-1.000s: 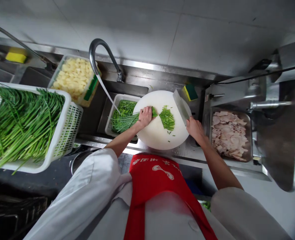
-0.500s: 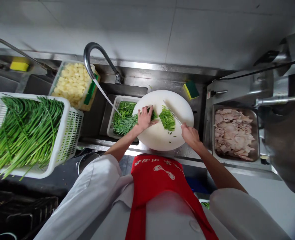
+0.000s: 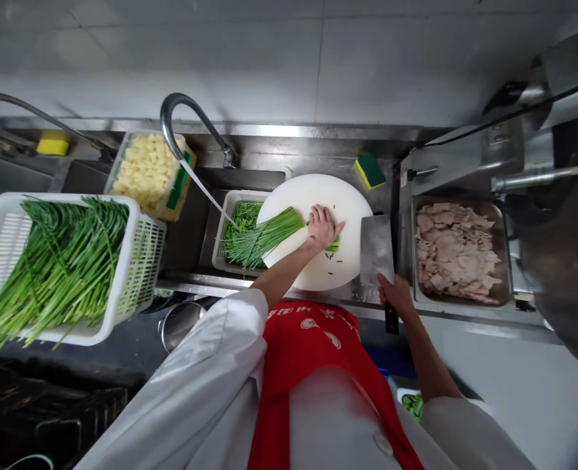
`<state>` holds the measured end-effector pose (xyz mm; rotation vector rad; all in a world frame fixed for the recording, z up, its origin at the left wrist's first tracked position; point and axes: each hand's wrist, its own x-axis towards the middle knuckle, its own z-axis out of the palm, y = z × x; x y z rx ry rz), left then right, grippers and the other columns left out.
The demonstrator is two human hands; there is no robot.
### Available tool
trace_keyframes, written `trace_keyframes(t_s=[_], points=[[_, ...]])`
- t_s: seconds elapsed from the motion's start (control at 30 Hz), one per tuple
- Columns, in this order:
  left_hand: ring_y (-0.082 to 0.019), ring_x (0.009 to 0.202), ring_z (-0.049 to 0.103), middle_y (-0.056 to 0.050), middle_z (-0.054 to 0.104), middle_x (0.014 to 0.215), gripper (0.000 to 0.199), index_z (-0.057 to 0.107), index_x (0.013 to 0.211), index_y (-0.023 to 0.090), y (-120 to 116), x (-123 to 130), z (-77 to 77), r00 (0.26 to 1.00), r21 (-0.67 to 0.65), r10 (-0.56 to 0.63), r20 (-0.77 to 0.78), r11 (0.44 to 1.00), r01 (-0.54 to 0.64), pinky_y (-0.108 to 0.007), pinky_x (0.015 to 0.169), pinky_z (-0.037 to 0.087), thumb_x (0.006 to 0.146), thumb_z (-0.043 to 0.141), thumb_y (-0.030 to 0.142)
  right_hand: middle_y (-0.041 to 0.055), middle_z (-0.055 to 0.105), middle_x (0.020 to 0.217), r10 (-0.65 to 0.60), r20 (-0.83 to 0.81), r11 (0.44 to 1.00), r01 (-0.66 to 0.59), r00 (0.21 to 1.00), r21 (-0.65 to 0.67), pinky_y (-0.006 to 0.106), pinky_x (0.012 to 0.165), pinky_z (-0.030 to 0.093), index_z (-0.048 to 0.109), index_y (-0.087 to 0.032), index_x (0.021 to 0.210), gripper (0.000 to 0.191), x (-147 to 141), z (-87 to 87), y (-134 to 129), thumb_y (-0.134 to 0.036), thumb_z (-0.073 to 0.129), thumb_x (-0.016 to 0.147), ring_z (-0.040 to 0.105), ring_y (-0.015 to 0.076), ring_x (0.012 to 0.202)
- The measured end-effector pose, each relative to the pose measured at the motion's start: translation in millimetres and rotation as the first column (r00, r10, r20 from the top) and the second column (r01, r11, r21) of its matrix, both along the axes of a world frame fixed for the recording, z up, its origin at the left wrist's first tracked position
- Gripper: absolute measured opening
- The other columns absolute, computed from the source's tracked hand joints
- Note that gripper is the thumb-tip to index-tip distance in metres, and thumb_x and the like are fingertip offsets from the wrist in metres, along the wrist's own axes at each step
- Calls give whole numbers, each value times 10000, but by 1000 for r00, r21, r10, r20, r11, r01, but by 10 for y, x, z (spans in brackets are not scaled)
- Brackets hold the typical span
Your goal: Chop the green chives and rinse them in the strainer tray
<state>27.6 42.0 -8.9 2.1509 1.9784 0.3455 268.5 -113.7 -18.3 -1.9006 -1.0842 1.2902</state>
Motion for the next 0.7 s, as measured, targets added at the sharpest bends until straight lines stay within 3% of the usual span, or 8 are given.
trace_keyframes(t_s=[0.13, 0.23, 0.43, 0.57, 0.7], points=[[-417, 1485, 286, -309, 370, 1542, 820, 419, 1469, -19, -339, 6, -58, 995, 72, -86, 42, 994, 83, -560, 1203, 257, 990, 292, 634, -92, 433, 431, -53, -241, 999, 52, 969, -11, 251, 318, 369, 410, -258, 743, 492, -120, -214, -169, -618, 746, 728, 392, 102, 324], [-375, 1472, 326, -260, 421, 1522, 741, 453, 1465, 57, -579, -53, -99, 983, 120, -165, 82, 981, 155, -538, 1209, 270, 982, 365, 613, -99, 428, 438, -55, -335, 998, 56, 941, -8, 249, 315, 373, 423, -256, 751, 520, -145, -294, -183, -642, 768, 704, 387, 97, 332], [-401, 1517, 194, -196, 282, 1614, 830, 449, 1501, 164, -935, -196, -196, 985, 180, -79, 154, 982, 50, -590, 1224, 190, 852, 587, 663, -100, 411, 432, 24, -347, 1000, -16, 938, 25, 250, 322, 344, 452, -253, 743, 523, -301, -318, -90, -685, 741, 686, 377, 99, 337], [-423, 1519, 149, -144, 206, 1649, 833, 473, 1500, 258, -1035, 35, -193, 981, 166, -28, 193, 986, -5, -618, 1211, 197, 810, 627, 699, -70, 449, 438, 101, -278, 995, -99, 955, 18, 256, 372, 360, 517, -235, 777, 471, -664, -283, -39, -665, 701, 721, 444, 130, 387], [-379, 1530, 141, -119, 180, 1658, 728, 510, 1475, 268, -1037, 310, -153, 966, 147, 35, 255, 986, -74, -577, 1216, 249, 853, 627, 629, -52, 478, 450, 160, -219, 986, -165, 963, -4, 243, 410, 382, 561, -225, 835, 426, -951, -237, -57, -633, 662, 768, 512, 158, 456]])
